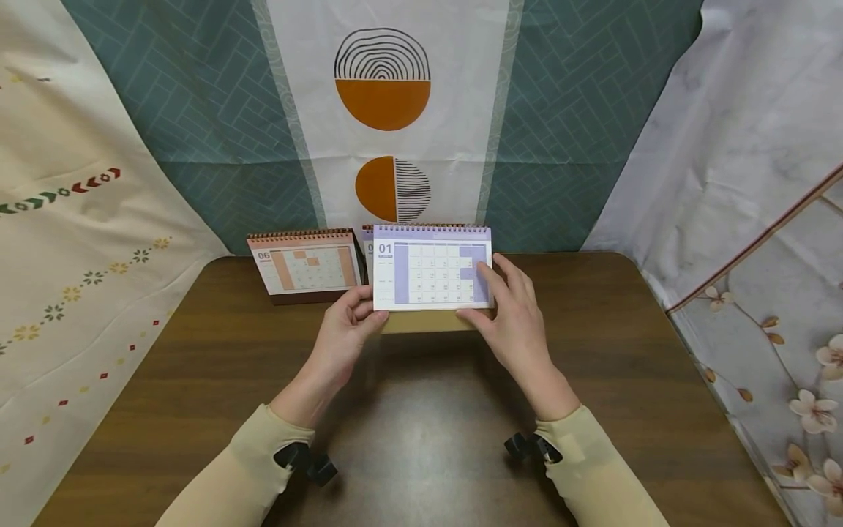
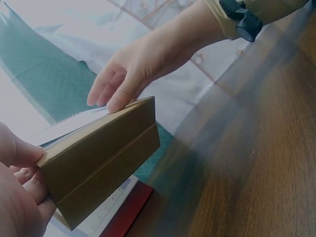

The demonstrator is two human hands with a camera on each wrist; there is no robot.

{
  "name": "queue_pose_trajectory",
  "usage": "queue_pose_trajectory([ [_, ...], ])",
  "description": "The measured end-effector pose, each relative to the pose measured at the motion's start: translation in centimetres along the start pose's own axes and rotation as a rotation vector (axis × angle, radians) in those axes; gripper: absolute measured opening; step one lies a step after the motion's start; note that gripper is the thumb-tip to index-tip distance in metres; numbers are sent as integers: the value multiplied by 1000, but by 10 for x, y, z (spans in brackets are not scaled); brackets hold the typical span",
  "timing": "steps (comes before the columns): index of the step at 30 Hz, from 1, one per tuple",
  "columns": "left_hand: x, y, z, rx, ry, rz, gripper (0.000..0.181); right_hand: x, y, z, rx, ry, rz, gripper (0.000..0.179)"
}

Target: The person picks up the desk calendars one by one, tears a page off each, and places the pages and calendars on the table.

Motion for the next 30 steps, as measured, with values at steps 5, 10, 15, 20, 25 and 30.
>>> queue_pose_trajectory([
  [5,0,0,-1,-2,2,1,36,-2,1,-1,-54,-41,6,92],
  [10,-1,1,-1,-12,-2,1,36,-3,0,-2,-62,-48,31,88],
  [15,-1,1,0,-12,0,3,36,-2,-2,-2,-87,-49,66,86],
  [20,-1,0,1,-15,4,10,35,-2,-4,-2,-96,-39,100,85],
  [25,-1,-1,1,-17,0,8,35,-3,-5,-3,-96,0,121,80],
  [30,-1,-1,0,-17,-7,3,35,-3,-5,-4,-96,41,119,76],
])
Point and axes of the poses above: each hand's wrist, its own z-axis towards the middle knuckle, its own x-axis out of the back of the hand, y = z × x, the point moved 4 cm from there along z, towards the middle knuckle, and after that the axes turned 2 degrees about -z, right-handed, at the moved point
